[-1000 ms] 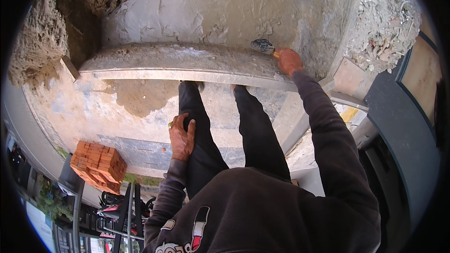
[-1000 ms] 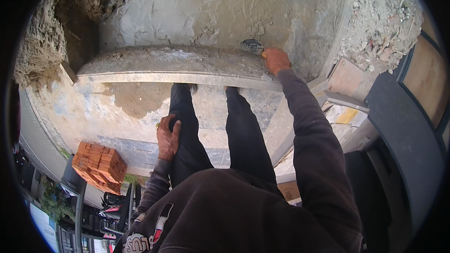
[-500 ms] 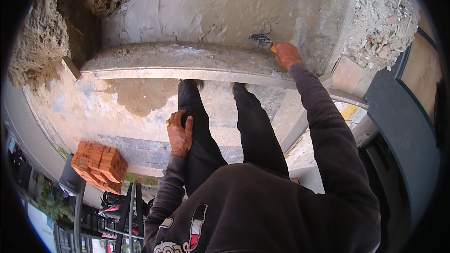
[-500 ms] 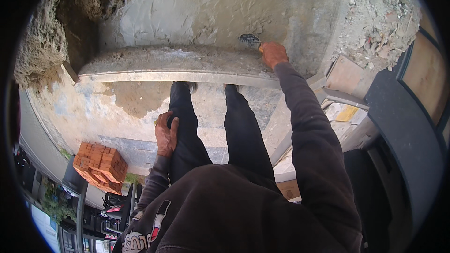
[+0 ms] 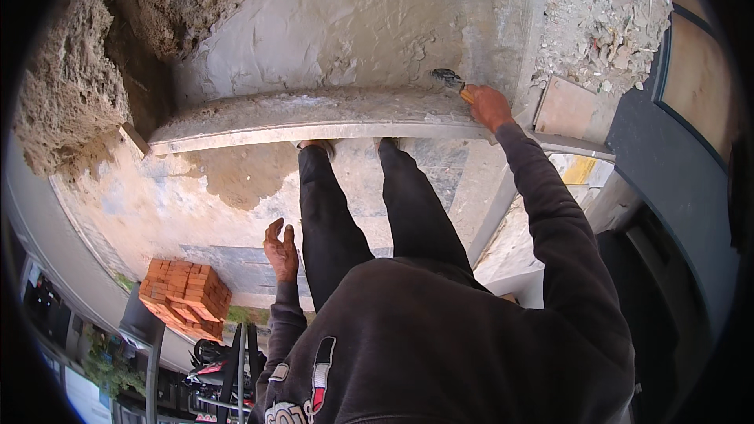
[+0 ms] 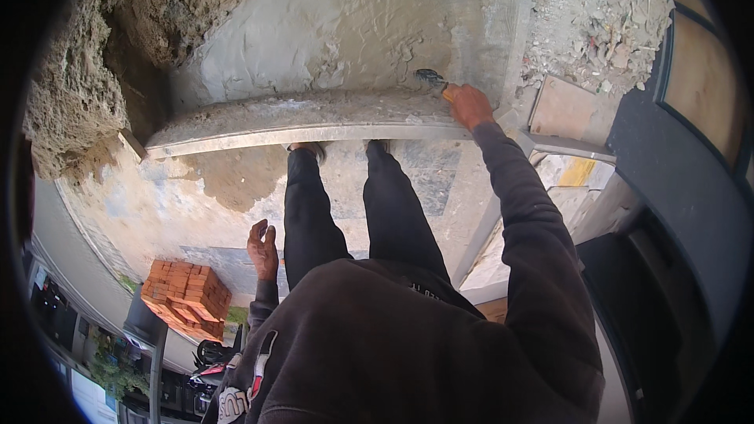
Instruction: The person uses a trowel to smooth wet concrete inside a wooden frame on the ground, spreading the mixture evenly across the surface.
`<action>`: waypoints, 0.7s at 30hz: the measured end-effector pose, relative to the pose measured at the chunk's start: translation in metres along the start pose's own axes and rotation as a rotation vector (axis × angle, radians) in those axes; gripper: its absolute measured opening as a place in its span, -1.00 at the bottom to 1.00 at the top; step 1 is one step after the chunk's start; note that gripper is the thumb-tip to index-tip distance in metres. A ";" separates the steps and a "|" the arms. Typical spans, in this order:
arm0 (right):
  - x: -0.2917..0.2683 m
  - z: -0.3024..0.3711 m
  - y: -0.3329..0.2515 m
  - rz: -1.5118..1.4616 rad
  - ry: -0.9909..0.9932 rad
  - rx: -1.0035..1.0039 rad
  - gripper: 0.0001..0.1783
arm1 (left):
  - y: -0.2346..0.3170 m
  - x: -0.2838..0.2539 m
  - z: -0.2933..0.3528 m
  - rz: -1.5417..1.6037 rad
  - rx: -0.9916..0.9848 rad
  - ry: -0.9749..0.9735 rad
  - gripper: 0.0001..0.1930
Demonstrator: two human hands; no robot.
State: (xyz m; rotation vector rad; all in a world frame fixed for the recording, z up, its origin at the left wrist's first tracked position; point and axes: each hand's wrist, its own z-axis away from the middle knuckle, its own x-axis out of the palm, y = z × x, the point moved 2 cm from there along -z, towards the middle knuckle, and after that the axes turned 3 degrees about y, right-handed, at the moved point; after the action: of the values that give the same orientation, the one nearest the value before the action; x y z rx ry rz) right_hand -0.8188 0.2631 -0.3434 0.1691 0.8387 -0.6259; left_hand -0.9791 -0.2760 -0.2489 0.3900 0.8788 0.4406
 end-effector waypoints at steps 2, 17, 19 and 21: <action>-0.001 0.009 -0.003 -0.012 0.087 0.116 -0.61 | -0.016 -0.022 0.017 0.023 -0.091 -0.038 -0.69; 0.015 0.015 -0.024 0.026 0.081 0.051 -0.73 | -0.064 -0.096 0.165 0.072 -0.540 -0.139 -0.67; 0.008 0.021 -0.037 -0.012 0.161 -0.008 -0.72 | -0.060 -0.091 0.174 0.090 -0.584 -0.167 -0.67; 0.008 0.025 -0.040 0.000 0.189 -0.074 -0.70 | -0.050 -0.081 0.175 0.100 -0.623 -0.193 -0.67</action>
State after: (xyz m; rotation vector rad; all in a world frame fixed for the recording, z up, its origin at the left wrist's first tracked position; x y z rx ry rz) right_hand -0.8219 0.2177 -0.3287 0.1620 1.0426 -0.5841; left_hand -0.8733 -0.3859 -0.1202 -0.0985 0.4993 0.7270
